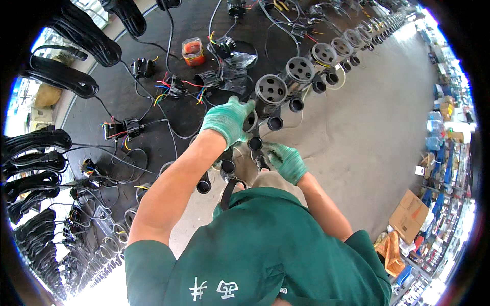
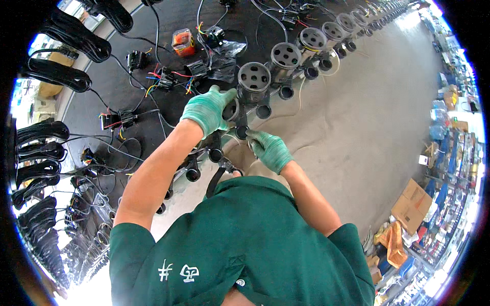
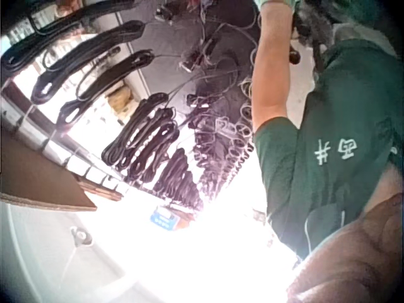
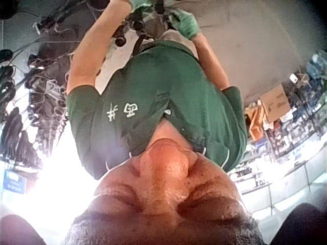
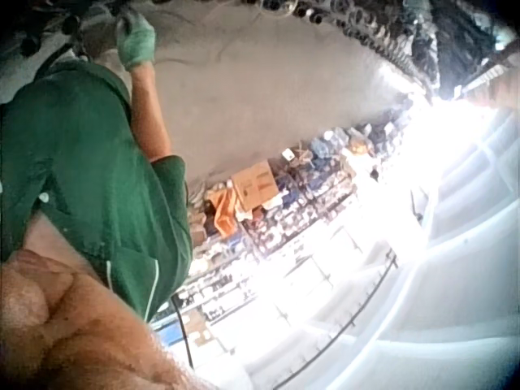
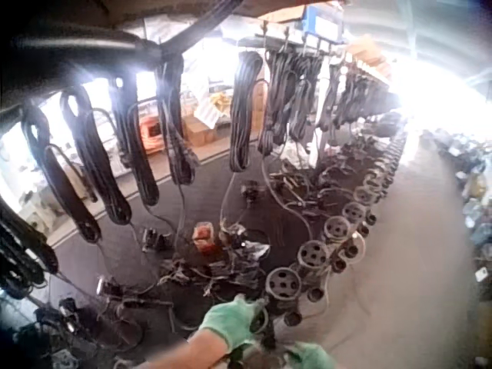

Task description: The person assembles cylindrical electrical components on a workbench, inserting wires and small parts into the units and securing them by hand. The person handles multiple units sequentially, placing each completed unit back into a row of similar components.

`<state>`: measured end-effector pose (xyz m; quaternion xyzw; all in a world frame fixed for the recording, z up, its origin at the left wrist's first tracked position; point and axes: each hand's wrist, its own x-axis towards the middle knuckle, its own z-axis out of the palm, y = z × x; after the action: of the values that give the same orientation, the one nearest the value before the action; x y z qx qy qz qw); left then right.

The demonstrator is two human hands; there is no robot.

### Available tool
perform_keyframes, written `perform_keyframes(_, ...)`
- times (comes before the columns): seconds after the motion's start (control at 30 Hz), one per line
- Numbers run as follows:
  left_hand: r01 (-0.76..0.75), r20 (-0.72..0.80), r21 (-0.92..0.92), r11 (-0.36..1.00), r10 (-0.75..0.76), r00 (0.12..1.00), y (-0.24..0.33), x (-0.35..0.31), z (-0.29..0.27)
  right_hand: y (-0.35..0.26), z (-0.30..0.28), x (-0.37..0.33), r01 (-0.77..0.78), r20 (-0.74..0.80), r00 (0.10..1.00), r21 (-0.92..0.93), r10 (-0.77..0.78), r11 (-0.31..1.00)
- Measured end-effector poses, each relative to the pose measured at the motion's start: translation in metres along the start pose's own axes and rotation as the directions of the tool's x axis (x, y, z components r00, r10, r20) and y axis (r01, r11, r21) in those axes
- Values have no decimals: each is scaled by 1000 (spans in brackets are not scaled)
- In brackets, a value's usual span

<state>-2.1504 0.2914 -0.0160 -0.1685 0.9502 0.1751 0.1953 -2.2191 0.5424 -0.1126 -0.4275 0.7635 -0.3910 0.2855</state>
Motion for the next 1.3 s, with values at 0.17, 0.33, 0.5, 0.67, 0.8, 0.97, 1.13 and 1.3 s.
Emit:
perform_keyframes(0.17,-78,-49,32,996,79,996,-9,-1,1,-8,-1,-9,12,4,1000,-70,-12,997)
perform_keyframes(0.33,-136,-78,22,990,137,987,-12,-4,3,-15,-19,-7,22,1,1000,-116,-22,993)
perform_keyframes(0.5,-79,-78,47,996,82,994,-4,-11,-9,-8,-50,24,59,4,998,-116,-59,991)
perform_keyframes(0.67,87,-294,-116,989,-118,949,5,3,-31,18,-87,63,93,-52,994,-79,-97,993)
perform_keyframes(0.8,-12,-320,24,1000,19,947,44,51,-32,47,-110,88,194,67,979,-29,-191,981)
perform_keyframes(0.97,103,-110,23,994,-100,989,75,82,-35,69,-138,116,302,251,924,-17,-288,953)
perform_keyframes(1.13,-87,-466,-761,643,-447,764,63,54,-9,80,-167,132,373,257,887,87,-383,924)
perform_keyframes(1.3,-451,-394,-885,114,-700,596,72,22,-3,57,-184,150,410,246,880,37,-406,911)
